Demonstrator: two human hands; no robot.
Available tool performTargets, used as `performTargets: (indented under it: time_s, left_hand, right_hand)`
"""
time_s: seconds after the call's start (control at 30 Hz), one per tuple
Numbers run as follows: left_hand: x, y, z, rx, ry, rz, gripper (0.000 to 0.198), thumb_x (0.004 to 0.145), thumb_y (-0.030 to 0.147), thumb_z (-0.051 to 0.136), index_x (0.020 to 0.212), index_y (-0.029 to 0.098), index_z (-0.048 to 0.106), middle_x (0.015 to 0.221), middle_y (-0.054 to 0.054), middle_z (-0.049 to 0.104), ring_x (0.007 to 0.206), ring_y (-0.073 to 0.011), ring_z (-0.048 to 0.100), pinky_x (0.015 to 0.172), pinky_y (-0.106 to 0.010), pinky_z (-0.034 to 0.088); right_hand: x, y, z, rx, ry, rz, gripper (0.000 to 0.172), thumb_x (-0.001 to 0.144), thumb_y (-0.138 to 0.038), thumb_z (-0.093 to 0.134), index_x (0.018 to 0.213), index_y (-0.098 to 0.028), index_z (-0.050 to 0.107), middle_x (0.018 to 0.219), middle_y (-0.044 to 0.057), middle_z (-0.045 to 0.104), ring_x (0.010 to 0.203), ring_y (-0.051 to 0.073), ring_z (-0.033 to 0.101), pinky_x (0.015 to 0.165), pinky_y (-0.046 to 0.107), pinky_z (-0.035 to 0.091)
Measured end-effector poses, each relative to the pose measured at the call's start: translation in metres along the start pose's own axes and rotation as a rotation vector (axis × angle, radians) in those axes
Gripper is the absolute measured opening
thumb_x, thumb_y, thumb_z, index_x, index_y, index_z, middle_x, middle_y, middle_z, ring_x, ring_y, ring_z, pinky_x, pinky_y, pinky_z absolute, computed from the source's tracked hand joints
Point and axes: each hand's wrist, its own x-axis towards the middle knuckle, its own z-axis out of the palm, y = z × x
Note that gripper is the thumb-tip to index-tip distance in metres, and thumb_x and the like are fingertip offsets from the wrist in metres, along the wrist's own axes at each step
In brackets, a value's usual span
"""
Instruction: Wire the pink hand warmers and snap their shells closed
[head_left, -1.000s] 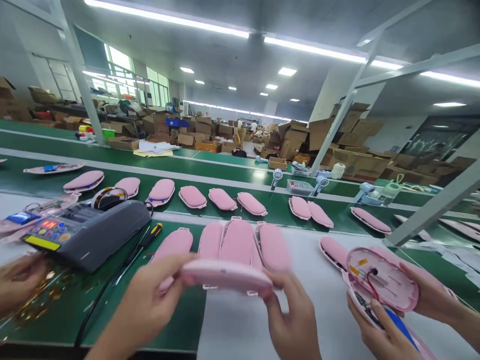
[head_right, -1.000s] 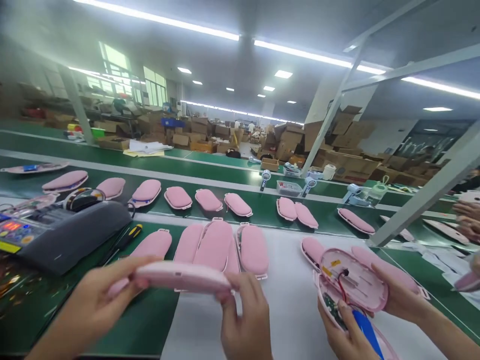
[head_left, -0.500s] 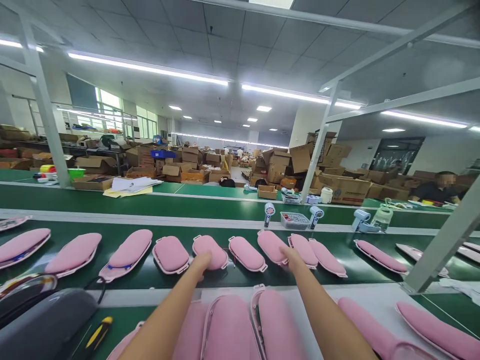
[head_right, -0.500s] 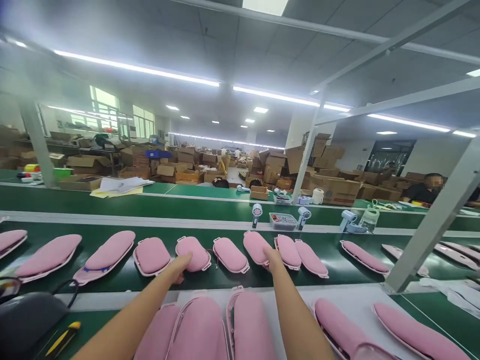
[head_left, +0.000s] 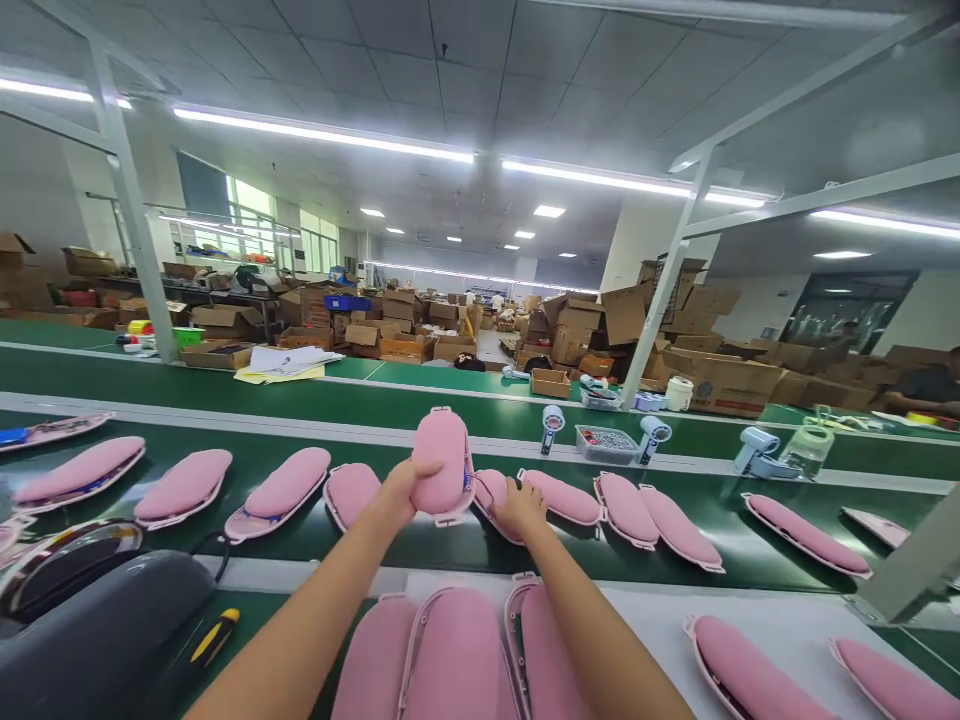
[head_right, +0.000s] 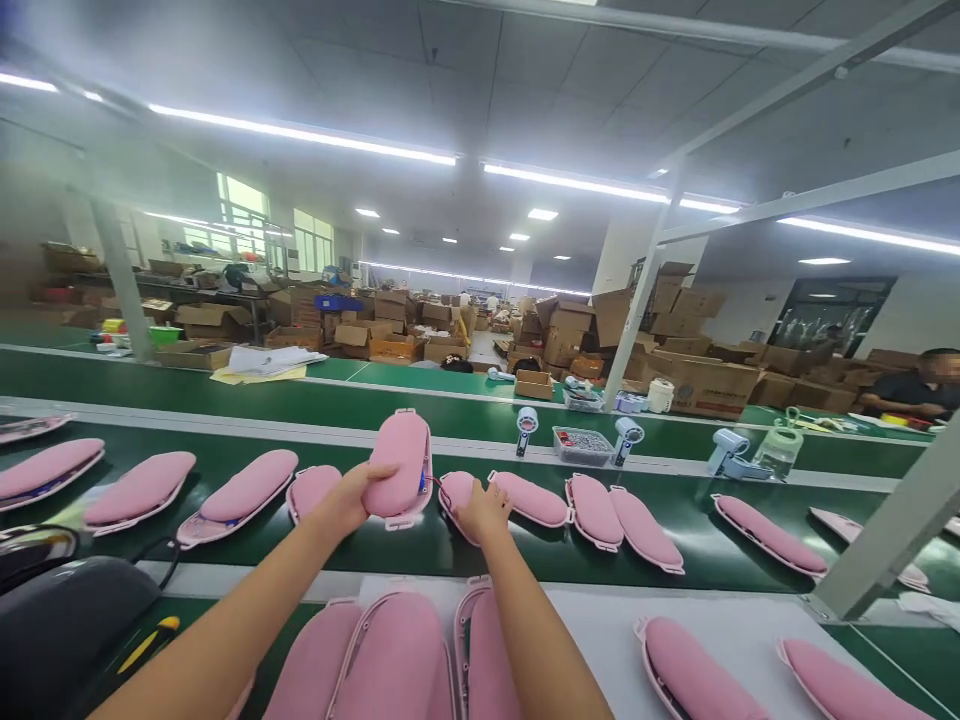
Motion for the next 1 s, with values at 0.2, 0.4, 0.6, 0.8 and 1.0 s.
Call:
performTargets:
  time_s: [0.2,0.4,0.6,0.8,1.0]
  left_hand:
    - [-0.088,0.048,-0.013,-0.217,0.074,-0.006,0.018,0.071,0.015,0.067,0.089,0.013,0.065,0.083,-0.006,0.071,0.074,-0.0193,0.067,0.07,-0.033,0.057]
    - [-0.144,0.035,-0.017,-0.299,0.077,0.064,0.039,0.069,0.019,0.07,0.107,0.022,0.062,0.098,-0.003,0.07,0.079,-0.0168,0.067,0.068,-0.027,0.057]
    - [-0.163,0.014,-0.007,-0.167,0.096,0.251,0.073,0.06,0.025,0.08,0.127,0.035,0.05,0.122,0.002,0.061,0.105,-0.0163,0.059,0.081,-0.023,0.052]
    - [-0.161,0.005,0.009,0.175,0.313,0.49,0.076,0.059,0.038,0.078,0.128,0.03,0.047,0.129,-0.003,0.048,0.11,-0.0207,0.052,0.092,-0.031,0.047]
    - [-0.152,0.021,0.026,0.868,0.388,0.444,0.073,0.063,0.042,0.071,0.126,0.012,0.05,0.079,-0.002,0.049,0.104,-0.0328,0.049,0.099,-0.055,0.038]
  right_hand:
    - [-0.047,-0.055,-0.022,0.519,-0.144,-0.222,0.035,0.094,-0.04,0.05,0.119,-0.016,0.054,0.115,0.008,0.06,0.097,0.019,0.062,0.083,0.04,0.053]
    - [-0.156,-0.075,-0.036,0.9,-0.336,-0.424,0.049,0.083,-0.051,0.057,0.124,-0.023,0.053,0.098,0.005,0.066,0.08,0.016,0.063,0.067,0.03,0.052]
    - [-0.195,-0.067,-0.014,1.016,-0.157,-0.332,0.037,0.085,-0.043,0.048,0.112,-0.019,0.057,0.074,-0.001,0.059,0.057,0.011,0.049,0.053,0.023,0.042]
    - [-0.2,-0.062,-0.009,0.945,0.173,-0.243,0.025,0.084,-0.031,0.046,0.1,-0.02,0.061,0.084,0.002,0.066,0.073,0.015,0.057,0.066,0.026,0.046]
    - [-0.206,-0.06,-0.025,0.737,0.397,-0.199,0.025,0.086,-0.024,0.044,0.1,-0.023,0.064,0.089,0.003,0.07,0.079,0.02,0.063,0.071,0.03,0.047]
